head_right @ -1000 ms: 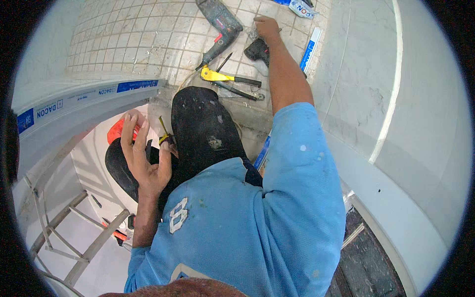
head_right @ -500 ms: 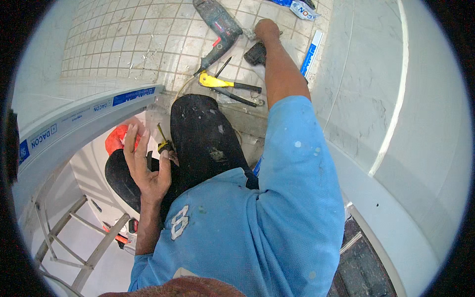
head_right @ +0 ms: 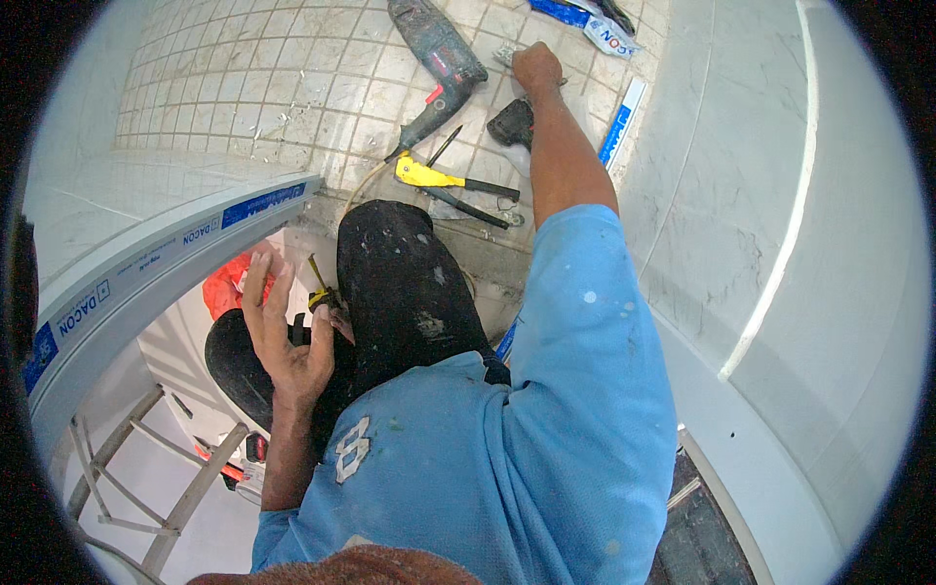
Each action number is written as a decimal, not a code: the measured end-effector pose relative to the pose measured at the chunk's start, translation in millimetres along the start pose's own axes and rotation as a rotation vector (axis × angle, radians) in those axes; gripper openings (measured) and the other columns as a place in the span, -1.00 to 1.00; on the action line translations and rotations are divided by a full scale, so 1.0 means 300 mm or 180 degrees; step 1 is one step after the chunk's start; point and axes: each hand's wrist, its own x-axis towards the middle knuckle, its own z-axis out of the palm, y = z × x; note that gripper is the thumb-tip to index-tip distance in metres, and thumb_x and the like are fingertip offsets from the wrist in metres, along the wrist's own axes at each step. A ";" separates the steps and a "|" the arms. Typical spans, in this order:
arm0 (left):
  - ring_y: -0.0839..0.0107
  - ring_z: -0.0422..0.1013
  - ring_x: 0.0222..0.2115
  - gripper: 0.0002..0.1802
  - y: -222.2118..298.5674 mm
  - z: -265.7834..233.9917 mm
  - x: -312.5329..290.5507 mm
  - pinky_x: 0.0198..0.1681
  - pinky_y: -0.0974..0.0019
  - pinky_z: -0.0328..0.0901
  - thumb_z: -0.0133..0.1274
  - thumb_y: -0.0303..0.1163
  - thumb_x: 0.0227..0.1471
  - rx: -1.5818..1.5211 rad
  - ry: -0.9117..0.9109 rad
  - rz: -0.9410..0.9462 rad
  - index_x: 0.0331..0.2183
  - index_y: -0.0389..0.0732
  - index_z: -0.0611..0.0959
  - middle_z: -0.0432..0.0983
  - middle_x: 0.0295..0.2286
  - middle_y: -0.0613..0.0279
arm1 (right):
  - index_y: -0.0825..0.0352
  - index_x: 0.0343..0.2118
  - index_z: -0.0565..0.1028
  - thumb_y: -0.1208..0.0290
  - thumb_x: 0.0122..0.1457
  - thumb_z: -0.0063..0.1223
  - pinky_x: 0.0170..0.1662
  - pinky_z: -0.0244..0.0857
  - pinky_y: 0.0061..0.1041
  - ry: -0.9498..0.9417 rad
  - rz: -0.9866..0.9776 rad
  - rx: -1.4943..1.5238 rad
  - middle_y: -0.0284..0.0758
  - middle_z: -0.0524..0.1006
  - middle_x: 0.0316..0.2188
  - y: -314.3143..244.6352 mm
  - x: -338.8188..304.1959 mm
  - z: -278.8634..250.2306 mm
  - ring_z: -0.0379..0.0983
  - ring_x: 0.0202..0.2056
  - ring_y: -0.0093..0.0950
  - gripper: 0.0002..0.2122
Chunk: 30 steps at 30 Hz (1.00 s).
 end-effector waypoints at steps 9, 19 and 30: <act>-0.22 0.18 0.35 -0.27 0.013 -0.006 -0.022 0.40 -0.22 0.09 0.25 -0.57 -0.01 0.0094 -0.0111 -0.0074 0.25 -0.24 0.54 0.27 0.29 -0.25 | 0.41 -0.17 0.69 0.16 0.13 0.14 0.08 0.51 -0.08 -0.0157 -0.0034 0.0250 0.11 0.68 -0.11 -0.168 -0.094 -0.090 0.65 -0.04 0.04 -0.61; -0.23 0.19 0.35 -0.27 0.020 -0.018 -0.032 0.40 -0.22 0.09 0.24 -0.54 0.00 0.0133 -0.0054 -0.0047 0.26 -0.25 0.54 0.29 0.29 -0.25 | 0.06 -0.23 0.78 0.21 0.07 0.27 -0.22 0.54 -0.35 0.0399 -0.0184 0.1187 -0.31 0.72 -0.49 -0.100 -0.072 -0.097 0.67 -0.46 -0.40 -0.78; -0.22 0.21 0.33 -0.29 0.021 -0.002 -0.053 0.40 -0.20 0.11 0.24 -0.53 0.03 0.0024 -0.0086 -0.0078 0.25 -0.28 0.54 0.28 0.28 -0.28 | -0.04 -0.24 0.79 0.24 0.11 0.19 0.02 0.53 -0.22 0.0533 0.0028 0.1149 -0.21 0.75 -0.20 -0.066 -0.112 -0.095 0.69 -0.12 -0.17 -0.79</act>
